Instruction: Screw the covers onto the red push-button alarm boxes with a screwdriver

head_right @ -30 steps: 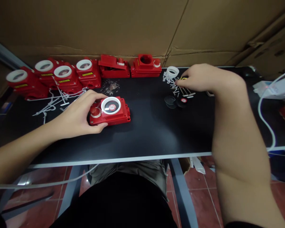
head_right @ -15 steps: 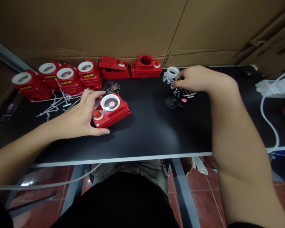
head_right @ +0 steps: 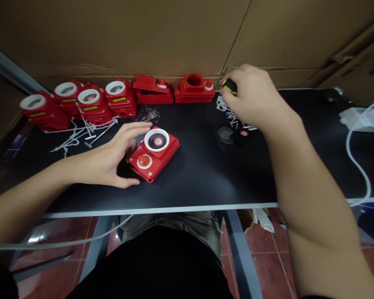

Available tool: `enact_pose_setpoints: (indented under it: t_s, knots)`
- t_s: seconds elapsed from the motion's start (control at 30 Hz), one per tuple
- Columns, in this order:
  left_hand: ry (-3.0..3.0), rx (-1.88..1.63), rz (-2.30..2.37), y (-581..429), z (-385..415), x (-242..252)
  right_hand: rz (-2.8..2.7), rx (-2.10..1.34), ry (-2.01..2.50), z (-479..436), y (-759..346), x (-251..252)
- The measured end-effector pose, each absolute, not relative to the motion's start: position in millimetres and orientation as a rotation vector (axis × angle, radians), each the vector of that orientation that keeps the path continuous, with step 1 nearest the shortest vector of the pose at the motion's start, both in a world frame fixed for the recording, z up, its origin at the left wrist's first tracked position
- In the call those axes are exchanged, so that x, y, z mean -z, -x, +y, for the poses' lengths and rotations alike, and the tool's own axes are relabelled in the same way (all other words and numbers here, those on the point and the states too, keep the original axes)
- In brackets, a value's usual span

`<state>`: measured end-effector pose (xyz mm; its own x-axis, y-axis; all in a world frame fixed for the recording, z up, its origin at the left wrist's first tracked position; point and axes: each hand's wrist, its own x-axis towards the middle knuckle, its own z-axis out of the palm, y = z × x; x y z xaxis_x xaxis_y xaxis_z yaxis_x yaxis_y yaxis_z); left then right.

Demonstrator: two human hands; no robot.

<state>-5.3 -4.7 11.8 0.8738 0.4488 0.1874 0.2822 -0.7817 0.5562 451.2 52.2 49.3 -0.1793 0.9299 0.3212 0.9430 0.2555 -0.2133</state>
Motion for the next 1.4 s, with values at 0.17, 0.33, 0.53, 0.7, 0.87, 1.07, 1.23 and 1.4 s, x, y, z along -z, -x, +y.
enact_pose_setpoints:
  t_s: [0.17, 0.33, 0.53, 0.7, 0.87, 1.07, 1.23, 1.4]
  knots:
    - [-2.491, -0.421, 0.435, 2.9, -0.8, -13.0, -2.256, -0.065, 1.580, 36.7, -417.4, -46.1]
    - [-2.491, -0.422, 0.447, 4.3, -0.5, -11.5, -2.427, -0.307, 1.357, 17.6, -387.9, -43.4]
    - [-2.446, -0.388, 0.655, 6.8, -5.1, -13.8, -2.654, -0.835, 1.067, -9.0, -366.0, -56.7]
    - [-2.502, -0.407, 0.602, 8.6, -2.1, -20.3, -2.618, -0.893, 0.982, -12.9, -359.6, -47.1]
    - [-2.546, -0.362, 0.638, 13.3, 3.5, -25.3, -2.613, -0.907, 1.041, -10.0, -358.4, -41.0]
    - [-2.546, -0.419, 0.748, 12.5, 4.8, -25.1, -2.639, -0.742, 1.050, -6.1, -358.9, -28.4]
    - [-2.506, -0.393, 0.719, 11.4, 4.0, -27.6, -2.553, -0.590, 1.164, -8.2, -359.9, -24.7]
    - [-2.520, -0.464, 0.716, 10.2, 2.2, -28.0, -2.458, -0.424, 1.159, -8.5, -358.5, -22.7]
